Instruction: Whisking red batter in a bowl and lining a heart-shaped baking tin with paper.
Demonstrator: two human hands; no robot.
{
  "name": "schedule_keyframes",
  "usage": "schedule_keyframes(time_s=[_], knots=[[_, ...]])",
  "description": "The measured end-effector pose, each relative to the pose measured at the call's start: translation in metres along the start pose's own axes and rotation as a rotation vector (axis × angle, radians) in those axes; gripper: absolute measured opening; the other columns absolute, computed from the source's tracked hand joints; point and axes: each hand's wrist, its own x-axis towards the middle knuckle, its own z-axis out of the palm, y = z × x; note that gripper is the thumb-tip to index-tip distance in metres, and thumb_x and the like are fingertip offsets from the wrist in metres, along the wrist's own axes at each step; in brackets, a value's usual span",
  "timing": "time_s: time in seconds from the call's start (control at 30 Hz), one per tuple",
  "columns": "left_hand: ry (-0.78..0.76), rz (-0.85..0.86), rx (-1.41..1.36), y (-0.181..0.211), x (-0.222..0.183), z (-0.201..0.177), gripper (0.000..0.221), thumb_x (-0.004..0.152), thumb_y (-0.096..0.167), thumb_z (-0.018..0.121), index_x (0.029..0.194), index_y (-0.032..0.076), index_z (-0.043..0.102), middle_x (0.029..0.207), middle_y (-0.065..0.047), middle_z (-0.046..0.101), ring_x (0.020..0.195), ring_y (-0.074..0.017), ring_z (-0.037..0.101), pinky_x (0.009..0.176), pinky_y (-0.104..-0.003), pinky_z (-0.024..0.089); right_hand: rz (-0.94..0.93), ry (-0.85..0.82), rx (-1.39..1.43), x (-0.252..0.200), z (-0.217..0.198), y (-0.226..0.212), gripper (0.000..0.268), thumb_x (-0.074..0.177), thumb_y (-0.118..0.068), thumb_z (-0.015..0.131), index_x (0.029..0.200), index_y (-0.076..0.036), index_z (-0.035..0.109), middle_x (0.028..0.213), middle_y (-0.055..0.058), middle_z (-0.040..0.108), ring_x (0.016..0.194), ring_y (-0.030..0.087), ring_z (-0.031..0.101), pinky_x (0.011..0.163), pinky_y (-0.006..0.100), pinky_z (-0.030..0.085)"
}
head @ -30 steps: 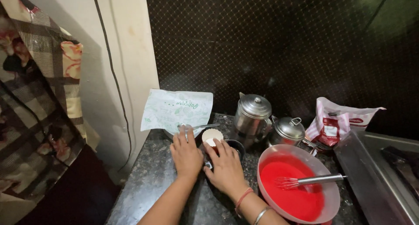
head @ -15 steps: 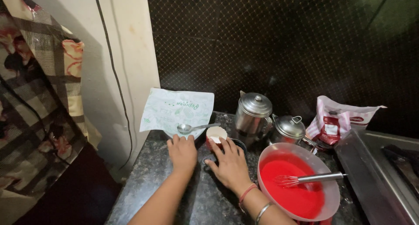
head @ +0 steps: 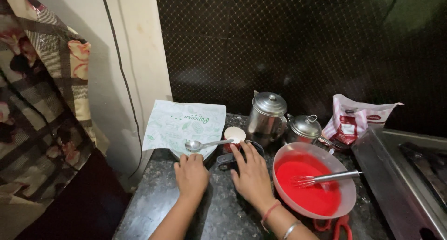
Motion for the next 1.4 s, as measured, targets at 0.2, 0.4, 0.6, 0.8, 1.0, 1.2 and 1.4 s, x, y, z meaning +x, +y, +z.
schedule_keyframes(time_s=[0.2,0.4,0.6,0.8,1.0,1.2,1.4], knots=[[-0.045,0.089,0.023,-0.001,-0.026,0.002,0.011,0.082,0.011,0.063,0.092,0.011,0.067,0.09,-0.007,0.073,0.102,-0.0287,0.063,0.081,-0.047,0.044,-0.004,0.02,-0.013,-0.028,-0.007,0.004,0.077,0.075,-0.013,0.072,0.146,-0.008,0.044,0.151,0.018,0.042,0.141,0.038,0.034,0.113,0.05,0.029],[-0.161,0.055,0.01,0.014,-0.041,-0.024,0.016,0.077,0.013,0.07,0.093,0.011,0.067,0.091,-0.008,0.073,0.103,-0.0286,0.062,0.081,-0.046,0.044,-0.025,0.169,-0.025,-0.064,-0.027,-0.003,0.066,0.077,-0.007,0.067,0.141,-0.006,0.052,0.143,0.015,0.05,0.141,0.036,0.041,0.119,0.048,0.028],[-0.215,0.056,0.016,0.029,-0.055,-0.027,0.01,0.081,0.009,0.066,0.09,0.011,0.066,0.085,-0.008,0.072,0.101,-0.0283,0.064,0.08,-0.046,0.044,-0.008,0.285,-0.247,-0.085,-0.046,0.001,0.066,0.073,-0.004,0.062,0.138,-0.011,0.055,0.143,0.011,0.052,0.14,0.03,0.043,0.12,0.051,0.024],[-0.236,0.068,-0.079,0.048,-0.073,-0.032,0.01,0.082,0.008,0.064,0.091,0.01,0.067,0.083,-0.011,0.072,0.095,-0.0299,0.065,0.078,-0.045,0.044,0.03,0.204,-0.284,-0.089,-0.05,0.007,0.072,0.072,0.001,0.06,0.143,-0.011,0.054,0.144,0.011,0.053,0.139,0.029,0.044,0.121,0.046,0.026],[-0.252,0.16,-0.153,0.05,-0.081,-0.04,0.021,0.071,0.004,0.07,0.091,0.005,0.064,0.085,-0.012,0.072,0.094,-0.0331,0.064,0.076,-0.047,0.045,0.039,0.288,-0.256,-0.091,-0.047,0.019,0.067,0.073,-0.002,0.062,0.14,-0.01,0.055,0.144,0.01,0.054,0.137,0.026,0.048,0.12,0.046,0.029],[-0.335,0.109,-0.145,0.055,-0.086,-0.042,0.019,0.075,0.003,0.068,0.093,0.008,0.064,0.087,-0.013,0.071,0.097,-0.0316,0.063,0.08,-0.044,0.046,0.025,0.285,-0.25,-0.097,-0.047,0.03,0.064,0.074,-0.007,0.065,0.138,-0.007,0.057,0.145,0.008,0.055,0.135,0.023,0.05,0.117,0.044,0.031],[-0.326,0.165,-0.187,0.063,-0.091,-0.046,0.02,0.074,0.006,0.068,0.092,0.005,0.062,0.09,-0.012,0.071,0.096,-0.0337,0.062,0.077,-0.047,0.045,0.032,0.282,-0.239,-0.101,-0.044,0.04,0.056,0.078,-0.008,0.065,0.134,-0.01,0.06,0.145,0.006,0.055,0.136,0.021,0.05,0.119,0.042,0.031]])
